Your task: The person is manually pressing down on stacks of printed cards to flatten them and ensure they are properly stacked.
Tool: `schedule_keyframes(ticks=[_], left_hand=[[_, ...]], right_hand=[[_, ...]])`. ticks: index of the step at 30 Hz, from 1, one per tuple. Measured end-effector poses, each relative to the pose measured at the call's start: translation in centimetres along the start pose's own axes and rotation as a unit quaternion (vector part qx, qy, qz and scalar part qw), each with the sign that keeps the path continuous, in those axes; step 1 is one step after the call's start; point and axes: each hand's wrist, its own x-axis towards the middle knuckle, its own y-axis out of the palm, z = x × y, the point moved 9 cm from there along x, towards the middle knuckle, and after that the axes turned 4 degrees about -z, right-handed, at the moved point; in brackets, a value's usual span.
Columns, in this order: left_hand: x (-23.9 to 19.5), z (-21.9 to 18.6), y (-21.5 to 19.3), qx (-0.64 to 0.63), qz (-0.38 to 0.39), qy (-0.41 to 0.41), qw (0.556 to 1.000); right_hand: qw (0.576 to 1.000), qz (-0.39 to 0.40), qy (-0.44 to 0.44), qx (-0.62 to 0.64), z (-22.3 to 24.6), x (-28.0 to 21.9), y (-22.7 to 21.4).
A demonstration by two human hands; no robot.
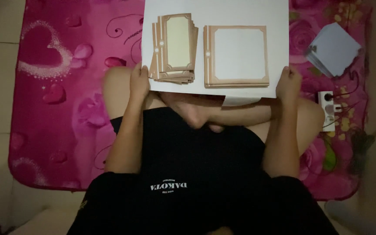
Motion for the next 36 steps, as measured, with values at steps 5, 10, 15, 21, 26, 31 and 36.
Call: schedule_keyframes(ticks=[5,10,15,21,26,31,36], left_hand=[[-1.0,-2.3,-0.4,-0.034,0.002,0.01,0.999],[-0.9,0.7,-0.1,-0.039,0.008,0.015,0.999],[-2.4,0.2,-0.6,-0.046,0.006,0.027,0.999],[-1.8,0.2,-0.6,0.002,0.003,0.024,1.0],[-3.2,-9.0,-3.1,0.205,-0.138,0.08,0.966],[-7.8,-18.2,8.5,0.055,0.016,0.329,0.943],[-9.9,-17.6,19.3,0.193,0.1,0.392,0.894]], right_hand=[[1.0,0.01,0.013,0.002,-2.3,-1.3,0.7],[1.0,0.001,0.029,-0.007,-2.7,-2.1,0.5],[0.999,0.002,0.029,0.034,-2.2,-2.8,0.3],[0.999,-0.034,0.0,0.024,-2.6,-2.4,1.0],[0.999,-0.03,-0.011,-0.017,-0.1,-4.2,0.2],[0.997,-0.033,-0.063,-0.021,-1.1,-3.3,0.6],[0.997,-0.036,-0.07,-0.005,-3.8,-2.1,1.3]])
